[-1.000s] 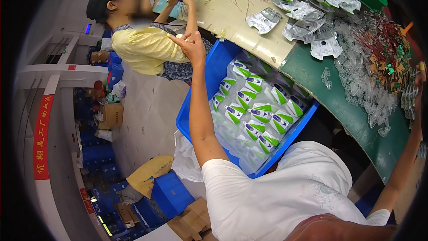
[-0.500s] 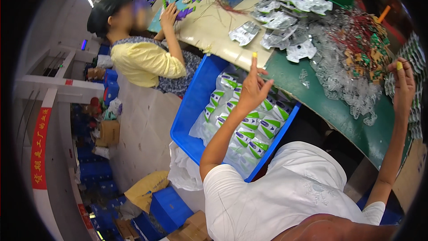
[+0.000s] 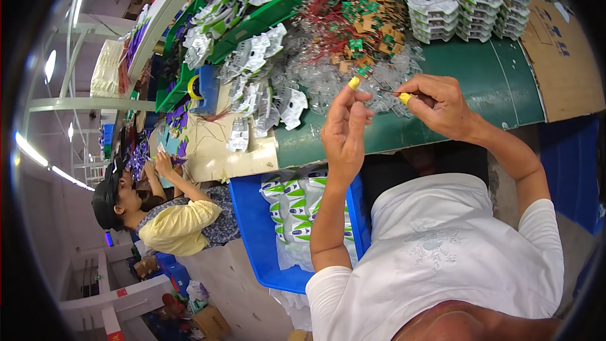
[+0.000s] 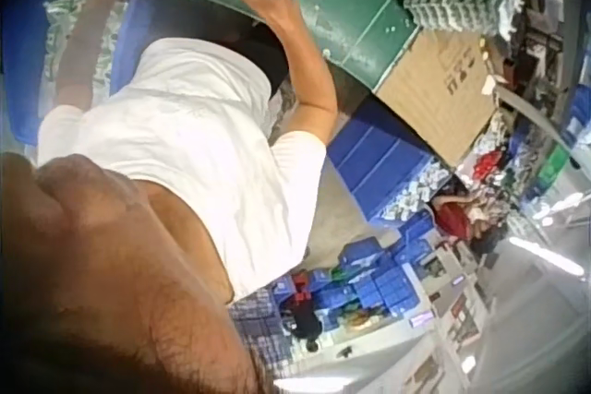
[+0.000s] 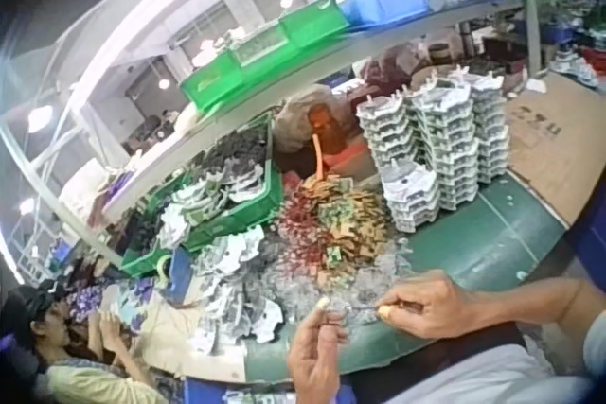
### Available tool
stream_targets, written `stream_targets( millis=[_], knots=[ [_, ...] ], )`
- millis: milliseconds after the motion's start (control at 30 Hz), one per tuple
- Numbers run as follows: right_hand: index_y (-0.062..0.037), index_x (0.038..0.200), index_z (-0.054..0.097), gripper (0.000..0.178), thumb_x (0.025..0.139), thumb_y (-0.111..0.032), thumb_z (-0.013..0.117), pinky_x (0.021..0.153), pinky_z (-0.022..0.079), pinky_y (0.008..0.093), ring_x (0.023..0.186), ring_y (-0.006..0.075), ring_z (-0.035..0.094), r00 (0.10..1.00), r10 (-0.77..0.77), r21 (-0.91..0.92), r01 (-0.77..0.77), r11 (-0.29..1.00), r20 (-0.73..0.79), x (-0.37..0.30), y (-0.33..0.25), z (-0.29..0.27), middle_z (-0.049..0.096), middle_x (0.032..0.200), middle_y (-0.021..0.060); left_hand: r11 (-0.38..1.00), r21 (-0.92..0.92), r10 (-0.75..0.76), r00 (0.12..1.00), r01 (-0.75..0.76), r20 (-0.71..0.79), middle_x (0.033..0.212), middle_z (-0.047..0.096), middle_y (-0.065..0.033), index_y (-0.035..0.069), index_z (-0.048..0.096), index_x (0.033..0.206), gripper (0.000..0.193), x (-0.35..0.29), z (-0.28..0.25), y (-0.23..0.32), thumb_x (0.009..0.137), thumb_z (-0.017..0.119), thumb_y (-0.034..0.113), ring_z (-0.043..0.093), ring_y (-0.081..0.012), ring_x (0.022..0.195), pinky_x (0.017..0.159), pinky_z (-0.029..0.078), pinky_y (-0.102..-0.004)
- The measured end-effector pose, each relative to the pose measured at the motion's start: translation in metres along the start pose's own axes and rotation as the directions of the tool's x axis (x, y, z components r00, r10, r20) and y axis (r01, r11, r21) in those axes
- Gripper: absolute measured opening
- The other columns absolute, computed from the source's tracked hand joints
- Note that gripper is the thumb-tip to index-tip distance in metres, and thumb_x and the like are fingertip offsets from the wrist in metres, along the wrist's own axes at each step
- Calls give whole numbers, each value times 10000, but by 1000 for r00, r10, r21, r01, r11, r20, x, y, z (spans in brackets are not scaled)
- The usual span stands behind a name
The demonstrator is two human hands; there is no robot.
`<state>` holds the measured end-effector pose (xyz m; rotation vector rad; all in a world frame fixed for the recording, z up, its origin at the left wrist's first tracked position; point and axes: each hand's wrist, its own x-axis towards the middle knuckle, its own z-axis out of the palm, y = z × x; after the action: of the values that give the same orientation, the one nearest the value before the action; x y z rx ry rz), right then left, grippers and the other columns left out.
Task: The person assembles electronic components into plastic casings by fitting the wired circuit boards into the housings by hand and stacking the assembled parts.
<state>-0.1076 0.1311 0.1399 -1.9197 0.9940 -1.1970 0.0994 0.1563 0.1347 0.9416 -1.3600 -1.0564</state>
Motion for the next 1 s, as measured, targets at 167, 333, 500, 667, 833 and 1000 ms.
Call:
stream_targets(
  millis=[167, 333, 500, 667, 833, 1000],
  knots=[
    [10, 926, 672, 133, 797, -1, 643, 522, 454, 292, 609, 172, 606, 994, -101, -65, 103, 993, 33, -15, 9, -1, 664, 763, 99, 998, 61, 30, 999, -28, -22, 1021, 609, -44, -21, 683, 1091, 187, 6, 14, -10, 925, 665, 65, 573, -66, 851, 716, 471, -194],
    [11, 946, 677, 152, 800, 12, 634, 542, 469, 277, 629, 153, 615, 993, -114, -87, 116, 989, 25, -16, 16, -2, 662, 762, 95, 1000, -13, -28, 998, 27, -58, 995, 626, -44, -25, 682, 1057, 169, 4, 19, -17, 890, 688, 3, 589, -67, 850, 733, 486, -198],
    [20, 1008, 682, 175, 840, -6, 640, 570, 456, 224, 671, 42, 562, 965, 247, 394, -263, 881, 94, -7, 16, 10, 663, 787, 20, 996, -85, -23, 994, 14, -103, 1048, 698, -109, -19, 650, 1102, 229, 3, 21, -18, 877, 685, -33, 652, -126, 952, 856, 523, -247],
    [14, 968, 675, 127, 857, -32, 634, 577, 441, 210, 656, 29, 521, 960, 268, 266, -281, 922, 83, 0, 12, 22, 644, 780, -2, 998, 67, -5, 991, 14, -134, 1008, 702, -84, -15, 664, 1099, 224, -6, 12, -34, 876, 682, -29, 654, -120, 916, 821, 530, -244],
    [7, 887, 643, 89, 799, 0, 636, 502, 330, 206, 576, 9, 406, 955, 290, 108, -295, 949, 64, -6, 24, 23, 576, 717, -27, 998, -28, -52, 989, 49, -139, 929, 682, -45, -1, 681, 1054, 208, -9, 20, -45, 852, 730, 17, 633, -88, 828, 749, 522, -234],
    [-7, 874, 674, 113, 766, 22, 658, 513, 354, 210, 580, 48, 460, 988, 64, -1, -65, 998, 143, 6, 8, 38, 606, 768, 14, 993, -115, -35, 986, 17, -160, 894, 668, -30, 2, 688, 1056, 212, -18, 2, -50, 853, 739, 33, 605, -61, 771, 695, 504, -213]
  ],
)
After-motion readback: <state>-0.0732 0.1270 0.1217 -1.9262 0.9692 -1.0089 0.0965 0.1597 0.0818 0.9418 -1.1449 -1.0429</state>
